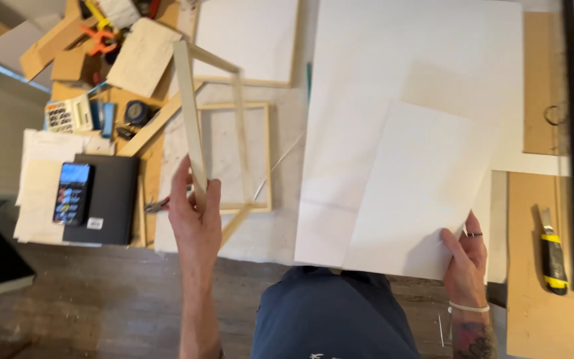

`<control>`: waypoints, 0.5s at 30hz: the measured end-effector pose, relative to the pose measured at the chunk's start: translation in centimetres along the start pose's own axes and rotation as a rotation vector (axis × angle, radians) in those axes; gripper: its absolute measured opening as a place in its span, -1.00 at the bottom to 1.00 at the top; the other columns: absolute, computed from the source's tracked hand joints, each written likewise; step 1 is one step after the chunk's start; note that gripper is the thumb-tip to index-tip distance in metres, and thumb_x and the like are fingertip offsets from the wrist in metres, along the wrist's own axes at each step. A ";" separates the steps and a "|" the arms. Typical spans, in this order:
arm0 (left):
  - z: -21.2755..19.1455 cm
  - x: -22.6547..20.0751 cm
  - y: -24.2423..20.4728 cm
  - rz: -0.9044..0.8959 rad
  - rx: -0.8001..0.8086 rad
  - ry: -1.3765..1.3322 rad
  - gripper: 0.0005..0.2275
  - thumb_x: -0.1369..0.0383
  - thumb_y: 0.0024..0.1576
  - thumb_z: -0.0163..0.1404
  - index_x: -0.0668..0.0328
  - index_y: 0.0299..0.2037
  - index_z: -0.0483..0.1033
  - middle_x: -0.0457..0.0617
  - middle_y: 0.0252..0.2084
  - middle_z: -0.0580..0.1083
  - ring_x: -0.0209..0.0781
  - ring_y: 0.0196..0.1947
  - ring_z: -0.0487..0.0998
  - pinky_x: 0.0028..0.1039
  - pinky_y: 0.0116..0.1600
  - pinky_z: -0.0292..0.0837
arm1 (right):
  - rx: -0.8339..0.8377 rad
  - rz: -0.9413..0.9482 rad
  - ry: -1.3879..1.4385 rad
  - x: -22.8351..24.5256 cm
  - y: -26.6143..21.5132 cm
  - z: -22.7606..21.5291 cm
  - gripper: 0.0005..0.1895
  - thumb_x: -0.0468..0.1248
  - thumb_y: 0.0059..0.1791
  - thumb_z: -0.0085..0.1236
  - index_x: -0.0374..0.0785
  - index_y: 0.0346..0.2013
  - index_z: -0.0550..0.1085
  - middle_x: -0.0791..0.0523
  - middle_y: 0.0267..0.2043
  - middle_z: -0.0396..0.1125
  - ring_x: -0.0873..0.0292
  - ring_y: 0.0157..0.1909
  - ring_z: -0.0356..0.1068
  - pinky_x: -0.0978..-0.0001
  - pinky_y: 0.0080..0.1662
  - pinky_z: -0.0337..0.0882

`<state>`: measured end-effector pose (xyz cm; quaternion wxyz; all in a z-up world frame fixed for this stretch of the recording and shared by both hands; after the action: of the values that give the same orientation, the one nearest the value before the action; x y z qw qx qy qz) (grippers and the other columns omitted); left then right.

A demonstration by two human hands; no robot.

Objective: Cutting a foam board to size and fitting it into a wooden frame using a utility knife and pencil.

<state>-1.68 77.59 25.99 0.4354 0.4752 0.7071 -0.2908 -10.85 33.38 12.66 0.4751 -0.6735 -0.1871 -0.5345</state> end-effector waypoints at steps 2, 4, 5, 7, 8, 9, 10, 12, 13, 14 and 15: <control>3.1 4.2 0.0 -0.134 0.000 -0.326 -0.52 0.37 0.25 0.04 0.17 0.40 0.29 -0.29 -0.35 0.27 -0.53 -0.67 0.10 -0.59 -0.62 0.08 | 0.074 -0.109 -0.023 3.6 -0.9 2.0 -0.19 -0.38 0.02 -0.09 -0.08 0.57 -0.03 0.08 0.47 0.12 0.18 0.41 0.14 0.30 0.39 0.18; 8.8 7.8 -0.6 -0.210 0.103 -0.412 -0.54 0.35 0.29 -0.02 0.12 0.41 0.25 -0.22 -0.32 0.35 -0.55 -0.64 0.20 -0.70 -0.62 0.15 | 0.090 -0.141 0.022 1.2 1.4 -0.2 -0.20 -0.40 0.07 -0.07 -0.04 0.59 -0.02 0.05 0.32 0.21 0.10 0.23 0.28 0.13 0.20 0.35; 11.7 9.8 -1.0 -0.280 0.182 -0.496 -0.55 0.32 0.33 -0.07 0.07 0.43 0.21 -0.14 -0.30 0.42 -0.56 -0.62 0.29 -0.81 -0.62 0.23 | 0.130 -0.179 0.071 0.0 2.5 -1.2 -0.21 -0.42 0.11 -0.05 0.00 0.62 -0.01 0.01 0.17 0.31 0.02 0.05 0.42 -0.03 0.01 0.51; 18.0 13.0 -2.2 -0.340 0.251 -0.555 -0.59 0.33 0.33 -0.08 0.06 0.40 0.27 -0.12 -0.33 0.43 -0.52 -0.66 0.28 -0.77 -0.65 0.21 | 0.121 -0.162 0.040 -0.2 3.6 -1.4 -0.20 -0.41 0.11 -0.03 -0.01 0.62 -0.03 0.00 0.17 0.30 0.02 0.05 0.42 -0.03 0.02 0.52; 20.8 14.9 -3.2 -0.392 0.297 -0.611 -0.63 0.33 0.34 -0.08 0.05 0.37 0.32 -0.09 -0.37 0.44 -0.48 -0.70 0.26 -0.72 -0.68 0.20 | 0.134 -0.148 0.017 -0.6 3.9 -1.2 -0.19 -0.41 0.11 -0.01 -0.02 0.61 -0.04 -0.01 0.18 0.29 0.02 0.05 0.42 -0.02 0.02 0.52; 22.0 15.3 -3.9 -0.407 0.309 -0.608 -0.63 0.33 0.34 -0.08 0.05 0.37 0.32 -0.09 -0.37 0.44 -0.48 -0.70 0.26 -0.72 -0.68 0.20 | 0.120 -0.136 0.010 -1.5 4.1 -1.4 -0.19 -0.41 0.11 -0.01 -0.02 0.61 -0.04 -0.01 0.18 0.29 0.02 0.05 0.42 -0.02 0.02 0.52; 23.5 15.7 -4.4 -0.445 0.327 -0.613 -0.62 0.35 0.32 -0.06 0.04 0.36 0.35 -0.10 -0.36 0.43 -0.46 -0.67 0.26 -0.69 -0.68 0.21 | 0.139 -0.127 -0.022 -2.4 4.8 -1.3 -0.18 -0.40 0.10 0.01 -0.02 0.61 -0.05 -0.03 0.15 0.31 0.03 0.02 0.42 0.02 -0.01 0.53; 25.3 16.2 -5.1 -0.497 0.350 -0.614 -0.61 0.36 0.31 -0.04 0.03 0.36 0.37 -0.10 -0.35 0.42 -0.44 -0.64 0.26 -0.66 -0.68 0.22 | 0.152 -0.105 -0.060 -3.7 5.6 -0.7 -0.16 -0.40 0.09 0.03 -0.01 0.61 -0.05 -0.04 0.13 0.32 0.04 -0.01 0.43 0.06 -0.04 0.54; 25.7 16.3 -5.3 -0.500 0.369 -0.601 -0.60 0.35 0.31 -0.05 0.06 0.38 0.34 -0.10 -0.34 0.41 -0.44 -0.63 0.24 -0.68 -0.66 0.22 | 0.171 -0.096 -0.067 -4.0 5.8 -0.1 -0.16 -0.40 0.08 0.06 -0.04 0.60 -0.04 -0.04 0.12 0.34 0.06 -0.02 0.44 0.09 -0.03 0.55; 26.1 16.4 -5.4 -0.499 0.386 -0.586 -0.58 0.34 0.32 -0.07 0.10 0.40 0.31 -0.11 -0.33 0.39 -0.44 -0.61 0.22 -0.69 -0.64 0.23 | 0.193 -0.086 -0.069 -4.5 6.1 0.6 -0.16 -0.39 0.07 0.09 -0.06 0.60 -0.03 -0.03 0.12 0.35 0.09 -0.02 0.44 0.12 -0.03 0.57; 26.5 17.6 -5.6 -0.509 0.390 -0.578 -0.58 0.34 0.32 -0.07 0.10 0.40 0.31 -0.11 -0.33 0.39 -0.44 -0.61 0.22 -0.69 -0.64 0.23 | 0.188 -0.074 -0.069 -6.5 7.2 0.2 -0.16 -0.39 0.07 0.09 -0.06 0.60 -0.03 -0.03 0.12 0.35 0.09 -0.02 0.44 0.12 -0.03 0.57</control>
<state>-0.84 61.00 -1.68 0.4321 0.2577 0.5826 -0.6384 -7.58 31.74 3.68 0.5094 -0.6365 -0.2777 -0.5083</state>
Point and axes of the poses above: each hand's wrist, its own y-axis towards the middle knuckle, its own z-axis out of the palm, x = y × z, the point moved 4 cm from there along y, towards the middle knuckle
